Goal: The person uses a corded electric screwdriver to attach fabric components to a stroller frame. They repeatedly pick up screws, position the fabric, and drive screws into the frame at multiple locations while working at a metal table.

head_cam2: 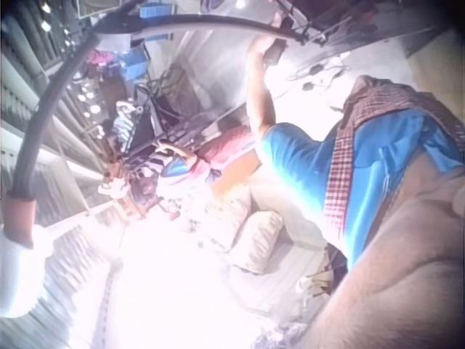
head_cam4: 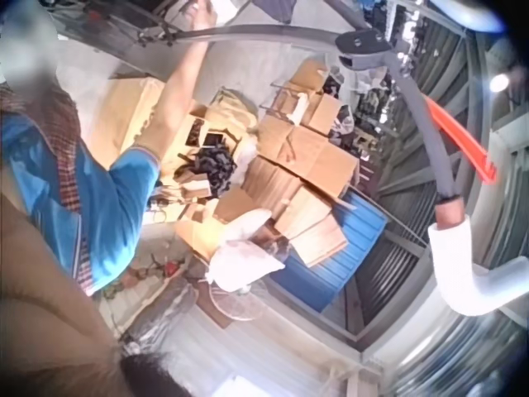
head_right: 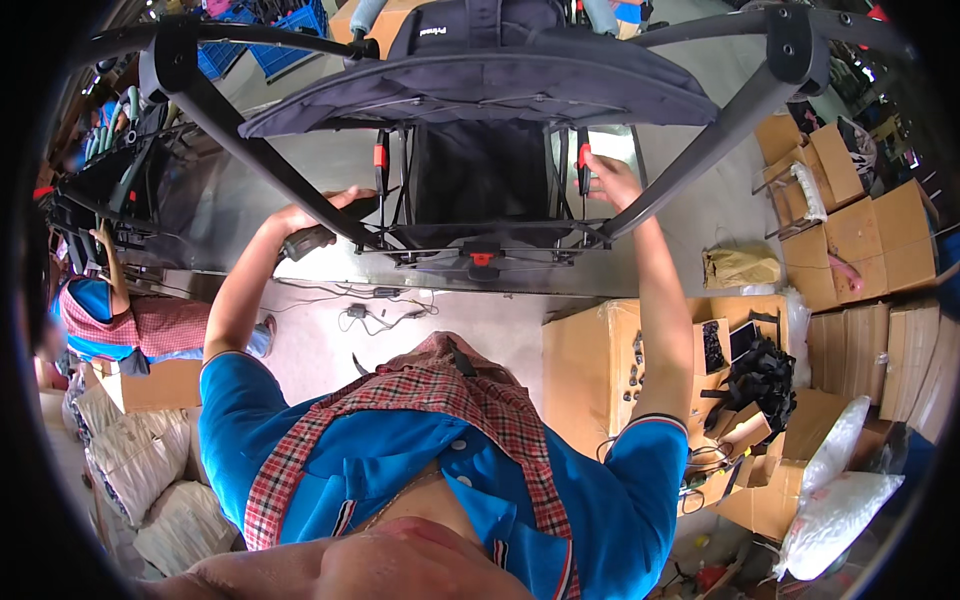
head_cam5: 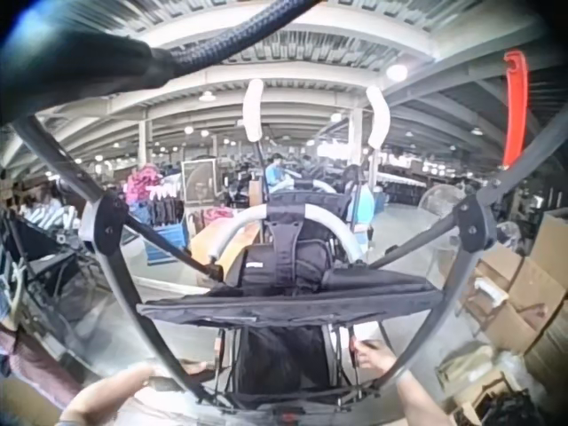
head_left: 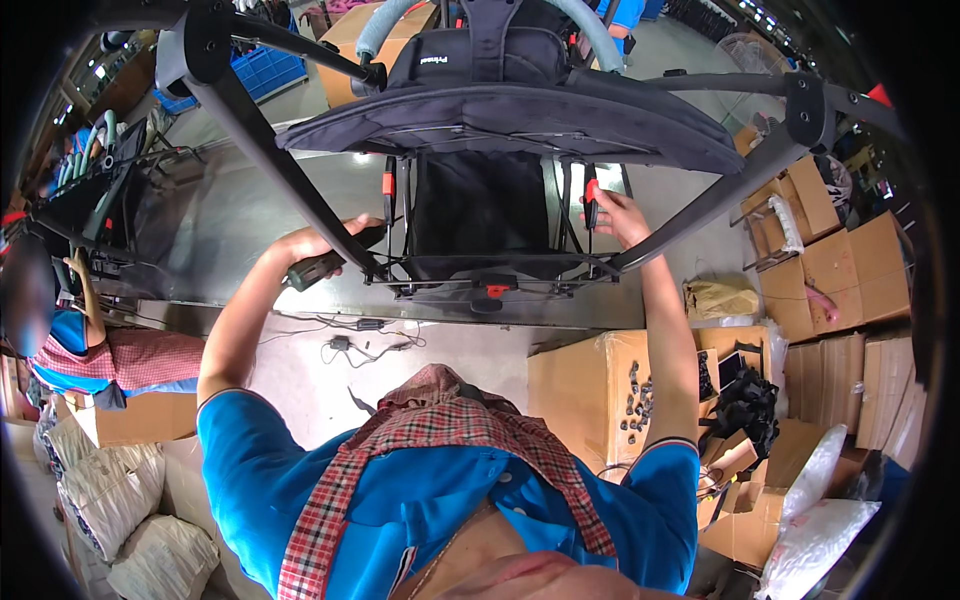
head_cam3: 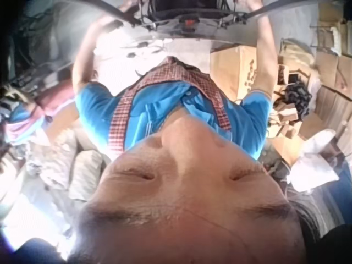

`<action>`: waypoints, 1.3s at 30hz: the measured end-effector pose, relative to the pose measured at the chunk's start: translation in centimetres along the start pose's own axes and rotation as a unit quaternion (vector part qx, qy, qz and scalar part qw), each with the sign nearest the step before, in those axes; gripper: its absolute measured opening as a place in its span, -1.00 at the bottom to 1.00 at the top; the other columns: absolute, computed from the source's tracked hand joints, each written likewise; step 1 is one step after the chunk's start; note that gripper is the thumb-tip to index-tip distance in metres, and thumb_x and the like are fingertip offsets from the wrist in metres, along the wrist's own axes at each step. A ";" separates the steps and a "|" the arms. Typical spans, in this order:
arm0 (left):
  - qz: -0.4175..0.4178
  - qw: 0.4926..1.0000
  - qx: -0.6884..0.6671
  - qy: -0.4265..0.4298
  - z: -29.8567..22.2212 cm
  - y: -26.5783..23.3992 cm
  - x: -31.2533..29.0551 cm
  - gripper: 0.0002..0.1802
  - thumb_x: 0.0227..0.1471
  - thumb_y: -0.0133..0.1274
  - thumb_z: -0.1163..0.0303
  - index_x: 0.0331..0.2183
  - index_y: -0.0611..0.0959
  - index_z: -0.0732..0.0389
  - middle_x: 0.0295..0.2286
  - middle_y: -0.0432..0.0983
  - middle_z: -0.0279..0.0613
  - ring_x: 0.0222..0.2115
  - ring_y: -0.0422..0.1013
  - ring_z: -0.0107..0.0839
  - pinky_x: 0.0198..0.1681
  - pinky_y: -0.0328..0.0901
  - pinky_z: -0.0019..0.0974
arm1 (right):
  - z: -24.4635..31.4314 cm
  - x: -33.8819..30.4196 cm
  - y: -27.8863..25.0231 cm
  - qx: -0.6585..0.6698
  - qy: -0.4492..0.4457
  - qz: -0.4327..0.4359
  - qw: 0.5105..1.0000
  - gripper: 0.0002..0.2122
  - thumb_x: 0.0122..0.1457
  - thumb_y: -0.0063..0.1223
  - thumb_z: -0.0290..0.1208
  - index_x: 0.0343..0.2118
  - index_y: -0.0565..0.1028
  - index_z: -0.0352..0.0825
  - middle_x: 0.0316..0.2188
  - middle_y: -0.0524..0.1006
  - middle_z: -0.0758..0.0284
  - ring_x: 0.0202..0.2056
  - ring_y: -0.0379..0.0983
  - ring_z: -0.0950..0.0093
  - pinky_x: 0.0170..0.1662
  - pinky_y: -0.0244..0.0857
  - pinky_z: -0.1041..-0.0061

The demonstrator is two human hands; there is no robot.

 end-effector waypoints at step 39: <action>-0.061 0.886 -0.455 0.058 22.5 10.3 5.5 -0.39 0.20 0.02 0.03 0.07 0.46 0.33 -0.11 0.53 -0.04 -0.17 0.51 -0.19 -0.05 0.42 -0.20 | -19.1 -25.6 -16.6 -0.411 -0.064 -0.253 0.873 -0.88 0.12 0.13 -0.45 -0.31 0.65 -0.27 -0.43 0.64 0.17 -0.45 0.60 0.38 -0.32 0.46 0.42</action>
Point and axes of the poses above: each hand's wrist, its own x-axis towards the middle knuckle, its own y-axis out of the palm, z = x × y, the point moved 6 cm from there along x, towards the middle knuckle
